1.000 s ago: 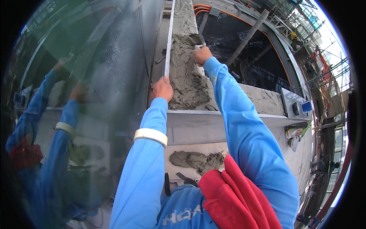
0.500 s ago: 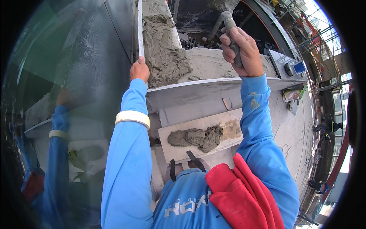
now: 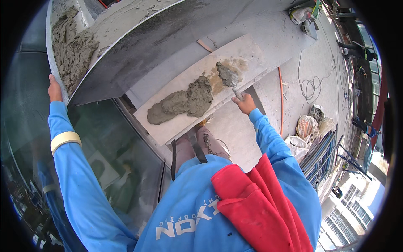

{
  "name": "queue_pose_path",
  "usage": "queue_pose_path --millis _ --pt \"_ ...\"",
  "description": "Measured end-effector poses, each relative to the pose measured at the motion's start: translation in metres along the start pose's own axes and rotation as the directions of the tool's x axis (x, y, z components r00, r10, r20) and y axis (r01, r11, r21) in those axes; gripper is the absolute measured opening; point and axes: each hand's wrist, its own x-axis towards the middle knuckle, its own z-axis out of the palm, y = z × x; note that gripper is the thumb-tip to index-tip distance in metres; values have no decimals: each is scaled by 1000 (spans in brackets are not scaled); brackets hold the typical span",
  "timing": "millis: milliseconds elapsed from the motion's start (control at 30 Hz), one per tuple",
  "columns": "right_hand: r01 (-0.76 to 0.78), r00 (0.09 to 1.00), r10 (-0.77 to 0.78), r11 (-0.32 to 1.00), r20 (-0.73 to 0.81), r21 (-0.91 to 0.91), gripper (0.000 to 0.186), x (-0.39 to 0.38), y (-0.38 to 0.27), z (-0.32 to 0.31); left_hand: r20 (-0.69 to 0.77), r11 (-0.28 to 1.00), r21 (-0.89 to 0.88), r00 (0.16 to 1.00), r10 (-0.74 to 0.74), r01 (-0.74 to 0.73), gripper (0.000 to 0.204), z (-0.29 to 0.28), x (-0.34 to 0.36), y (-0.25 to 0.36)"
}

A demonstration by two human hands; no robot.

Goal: The person scoops cement from a board with a trowel and applies it to a metal frame on a rooftop, smoothing the surface repeatedly.

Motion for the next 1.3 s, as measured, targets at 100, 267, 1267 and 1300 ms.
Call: queue_pose_path --millis 100,267,1267,1300 --pt "137 989 -122 970 84 -201 45 69 7 3 -35 995 88 998 53 -50 92 -8 8 -3" --pt "279 950 -159 815 268 -508 33 123 -14 12 -80 986 157 995 67 -53 92 -12 12 -4" --pt "-455 559 12 840 829 294 15 12 -34 -26 -24 985 173 1000 14 -10 91 -2 5 -4" --pt "-444 560 -18 838 829 318 15 2 -42 -31 -21 986 163 1000 20 -16 91 0 6 -6"
